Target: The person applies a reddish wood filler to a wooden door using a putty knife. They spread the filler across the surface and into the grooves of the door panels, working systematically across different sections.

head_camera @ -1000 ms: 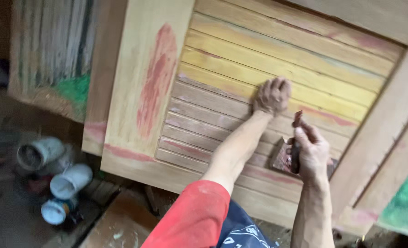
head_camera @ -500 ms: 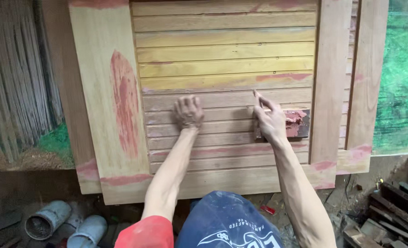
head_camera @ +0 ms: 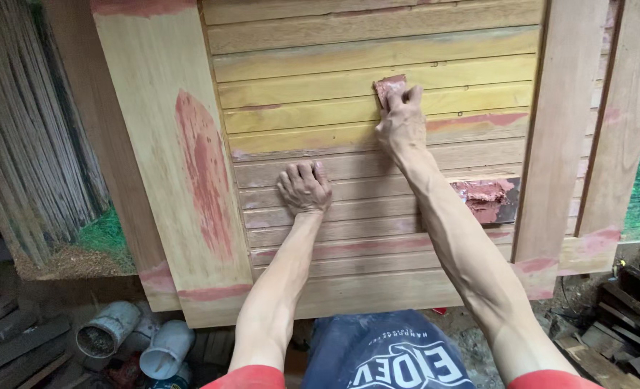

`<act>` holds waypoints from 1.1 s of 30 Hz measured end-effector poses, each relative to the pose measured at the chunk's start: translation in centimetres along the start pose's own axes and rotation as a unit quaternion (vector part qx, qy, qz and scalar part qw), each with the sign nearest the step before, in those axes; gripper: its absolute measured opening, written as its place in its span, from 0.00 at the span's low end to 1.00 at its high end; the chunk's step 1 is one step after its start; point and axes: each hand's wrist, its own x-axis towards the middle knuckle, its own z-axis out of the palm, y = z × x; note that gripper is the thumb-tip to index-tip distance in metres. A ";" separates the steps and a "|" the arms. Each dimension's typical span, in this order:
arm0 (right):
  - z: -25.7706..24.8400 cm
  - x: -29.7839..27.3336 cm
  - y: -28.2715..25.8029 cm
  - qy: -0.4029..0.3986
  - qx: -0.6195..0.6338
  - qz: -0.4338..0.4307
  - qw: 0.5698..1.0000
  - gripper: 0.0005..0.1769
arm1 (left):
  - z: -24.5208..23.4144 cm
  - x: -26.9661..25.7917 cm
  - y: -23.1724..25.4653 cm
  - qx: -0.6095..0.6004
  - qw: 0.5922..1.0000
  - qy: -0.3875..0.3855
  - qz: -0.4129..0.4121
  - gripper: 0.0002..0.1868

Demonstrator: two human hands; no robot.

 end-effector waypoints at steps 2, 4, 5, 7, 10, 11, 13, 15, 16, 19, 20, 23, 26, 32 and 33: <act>-0.9 0.3 -0.4 -0.036 -0.010 0.041 0.998 0.13 | 0.1 -0.1 0.1 0.008 1.000 -0.012 -0.013 0.13; -2.0 1.2 -0.2 -0.017 -0.053 0.004 0.998 0.12 | 0.1 0.0 0.0 0.006 1.000 -0.010 -0.004 0.13; -2.3 1.8 0.0 -0.004 -0.074 -0.014 0.997 0.19 | 0.1 0.1 -0.2 0.004 1.000 -0.008 0.003 0.12; -2.1 2.8 1.0 0.018 0.000 -0.007 1.000 0.19 | 0.0 0.1 -0.1 0.025 1.000 0.017 0.001 0.12; 0.8 6.1 2.7 0.016 0.093 0.072 0.993 0.11 | 0.1 0.1 0.4 0.038 0.999 0.023 -0.001 0.12; 2.4 7.3 2.9 -0.037 -0.107 0.002 0.994 0.11 | -0.1 0.1 0.3 0.045 0.999 0.019 -0.003 0.13; 5.0 8.7 2.5 -0.079 -0.305 -0.059 0.947 0.12 | -0.1 0.3 0.4 0.053 0.998 0.020 0.003 0.13; 6.6 8.6 -0.1 -0.052 -0.265 -0.019 0.963 0.13 | -0.2 0.3 0.6 0.055 0.998 0.013 0.004 0.13; 6.5 8.3 -2.0 -0.035 -0.222 0.016 0.974 0.14 | -0.3 0.4 0.7 0.053 0.999 0.006 0.003 0.14; 3.1 5.6 -8.1 -0.154 -0.302 -0.124 0.933 0.10 | -0.2 0.2 0.8 0.044 0.999 0.020 0.006 0.14; 1.4 4.5 -9.5 -0.178 -0.105 -0.014 0.978 0.14 | 0.0 0.2 0.7 0.040 0.999 0.031 0.008 0.14; -2.0 1.1 -11.9 -0.190 0.342 0.173 0.904 0.20 | 0.3 0.0 0.2 0.043 0.999 -0.014 -0.015 0.15; -3.0 -2.5 -9.4 -0.161 0.487 0.132 0.848 0.22 | 0.9 -0.1 0.1 0.015 1.000 0.009 -0.024 0.14; -3.0 -8.4 -2.8 -0.148 0.536 0.188 0.810 0.24 | 2.1 -0.4 -0.3 0.014 0.999 0.033 -0.025 0.13; -2.6 -8.9 -2.5 -0.143 0.542 0.193 0.805 0.23 | 2.2 -0.4 -0.4 0.014 0.999 0.030 -0.028 0.13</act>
